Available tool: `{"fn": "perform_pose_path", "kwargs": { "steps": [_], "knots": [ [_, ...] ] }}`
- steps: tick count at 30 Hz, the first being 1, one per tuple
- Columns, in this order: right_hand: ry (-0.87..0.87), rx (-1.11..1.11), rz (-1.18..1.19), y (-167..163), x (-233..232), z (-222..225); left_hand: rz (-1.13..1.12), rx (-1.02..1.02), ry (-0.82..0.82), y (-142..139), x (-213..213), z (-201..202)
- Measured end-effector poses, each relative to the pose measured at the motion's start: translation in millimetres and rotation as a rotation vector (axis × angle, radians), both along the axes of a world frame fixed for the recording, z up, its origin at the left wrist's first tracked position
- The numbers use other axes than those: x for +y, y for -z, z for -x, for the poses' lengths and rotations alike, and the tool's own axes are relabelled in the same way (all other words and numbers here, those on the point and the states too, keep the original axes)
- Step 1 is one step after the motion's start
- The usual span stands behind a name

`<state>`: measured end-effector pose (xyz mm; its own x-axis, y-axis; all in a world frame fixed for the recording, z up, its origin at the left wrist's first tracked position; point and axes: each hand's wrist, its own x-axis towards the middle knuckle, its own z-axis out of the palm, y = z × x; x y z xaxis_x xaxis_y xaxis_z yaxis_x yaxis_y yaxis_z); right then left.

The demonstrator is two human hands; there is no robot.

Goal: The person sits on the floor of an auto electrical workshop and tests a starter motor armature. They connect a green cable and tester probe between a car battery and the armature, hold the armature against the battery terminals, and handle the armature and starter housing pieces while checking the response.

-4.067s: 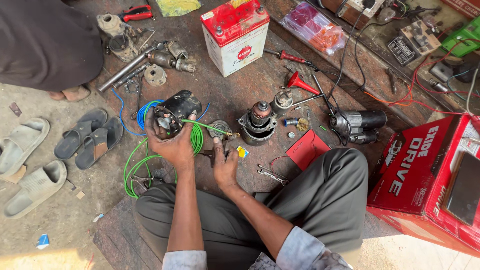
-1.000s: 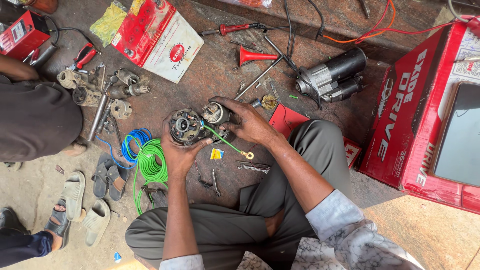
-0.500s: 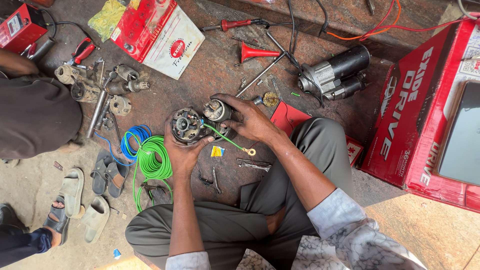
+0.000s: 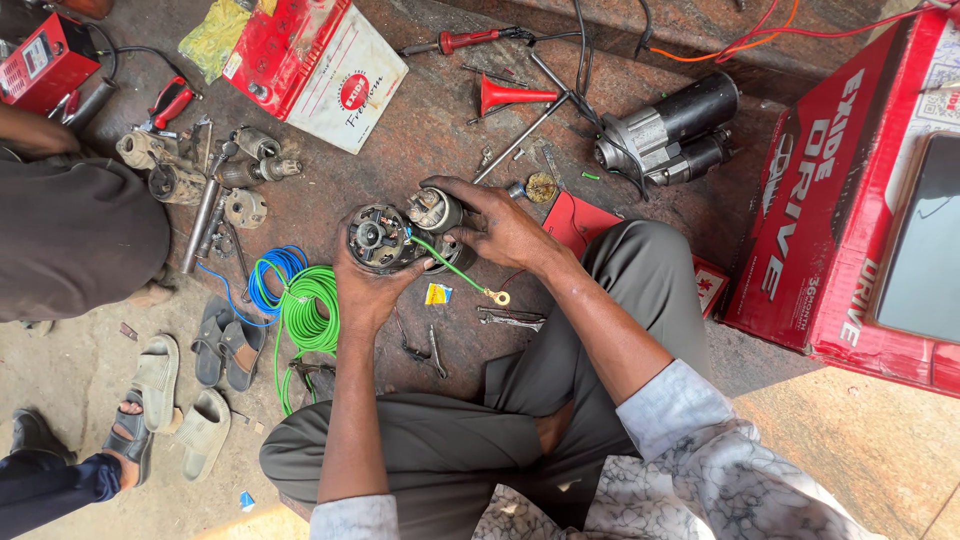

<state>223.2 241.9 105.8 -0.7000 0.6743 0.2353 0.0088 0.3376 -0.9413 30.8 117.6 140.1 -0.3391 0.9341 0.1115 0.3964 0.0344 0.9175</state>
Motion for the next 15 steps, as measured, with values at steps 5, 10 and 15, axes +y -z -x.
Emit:
{"fn": "perform_pose_path", "kwargs": {
  "steps": [5, 10, 15],
  "knots": [
    [-0.004, 0.050, 0.040, -1, 0, 2, 0.035, -0.022, -0.051, 0, 1, -3],
    [-0.024, 0.044, 0.065, -6, -2, 0, 0.028, 0.047, 0.017, 0, 3, 5],
    [0.018, 0.008, 0.045, -11, -8, 0, 0.012, -0.107, -0.024, 11, -2, 3]
  ]
}}
